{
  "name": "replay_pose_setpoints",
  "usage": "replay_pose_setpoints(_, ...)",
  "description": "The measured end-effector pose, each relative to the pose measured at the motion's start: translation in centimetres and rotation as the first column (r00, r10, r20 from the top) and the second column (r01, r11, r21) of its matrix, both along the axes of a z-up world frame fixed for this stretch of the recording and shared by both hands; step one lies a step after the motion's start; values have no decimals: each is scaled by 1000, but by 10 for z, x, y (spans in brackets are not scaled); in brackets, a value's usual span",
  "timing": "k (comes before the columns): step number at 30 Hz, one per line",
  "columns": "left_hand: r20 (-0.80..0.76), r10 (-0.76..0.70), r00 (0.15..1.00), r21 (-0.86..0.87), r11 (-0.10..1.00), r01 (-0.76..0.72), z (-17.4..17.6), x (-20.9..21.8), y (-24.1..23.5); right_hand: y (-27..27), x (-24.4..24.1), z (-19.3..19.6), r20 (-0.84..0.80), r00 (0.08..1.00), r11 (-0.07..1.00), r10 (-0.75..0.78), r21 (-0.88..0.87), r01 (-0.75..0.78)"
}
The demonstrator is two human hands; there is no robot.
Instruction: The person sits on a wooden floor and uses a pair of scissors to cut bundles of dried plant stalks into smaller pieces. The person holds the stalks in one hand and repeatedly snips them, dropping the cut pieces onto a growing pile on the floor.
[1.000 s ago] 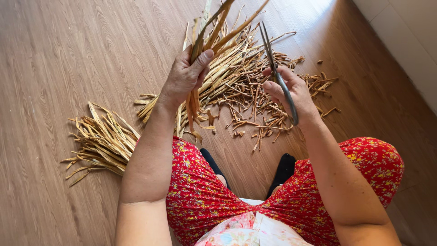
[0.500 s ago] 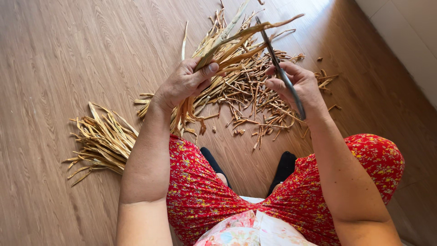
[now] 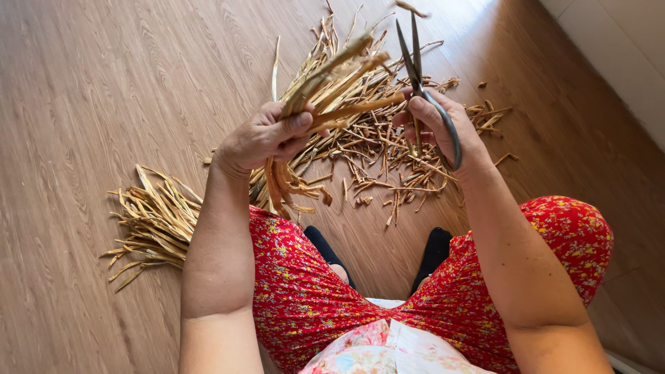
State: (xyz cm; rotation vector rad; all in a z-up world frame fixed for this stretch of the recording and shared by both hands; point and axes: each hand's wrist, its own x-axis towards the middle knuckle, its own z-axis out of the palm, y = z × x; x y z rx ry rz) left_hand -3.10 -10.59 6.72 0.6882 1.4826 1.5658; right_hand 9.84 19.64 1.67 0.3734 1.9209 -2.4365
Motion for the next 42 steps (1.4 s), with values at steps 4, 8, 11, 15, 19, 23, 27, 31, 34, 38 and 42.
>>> replay_pose_setpoints(4,78,-78,994,-6,997,79,-8,4,2,3,-1,-4,-58,997,998,-52,-45,49)
replay_pose_setpoints(8,145,4,989,3,1000,-5,-8,2,3,2,2,-4,-108,985,966,-136,-235,108)
replay_pose_setpoints(11,81,-36,996,118,993,26,-5,-1,-4,-1,4,-5,-109,984,960,-140,-258,108)
replay_pose_setpoints(15,55,-22,998,215,977,9,1,-6,-14,-13,9,-8,-71,997,994,23,-105,-30)
replay_pose_setpoints(19,13,13,1000,247,969,-16,2,-10,-18,-35,13,-12,-36,979,977,202,-66,-204)
replay_pose_setpoints(23,4,-28,1000,278,960,26,0,-9,-17,-40,9,-12,11,978,976,206,-69,-205)
replay_pose_setpoints(27,104,-85,991,235,970,59,-3,-4,-14,-36,0,-12,25,985,977,171,-131,-167)
replay_pose_setpoints(31,114,-81,990,186,981,59,-4,-2,-14,-31,-4,-21,-46,993,937,106,-330,-115)
replay_pose_setpoints(34,78,-94,992,235,969,73,-4,-5,-10,-30,-1,-23,6,1000,931,1,-364,2)
replay_pose_setpoints(38,102,-91,991,341,939,51,-4,-7,-13,-38,4,-18,-88,996,976,5,-217,-24)
replay_pose_setpoints(42,176,-115,978,380,924,41,-3,-7,-15,-55,13,-11,-69,969,971,237,-14,-239)
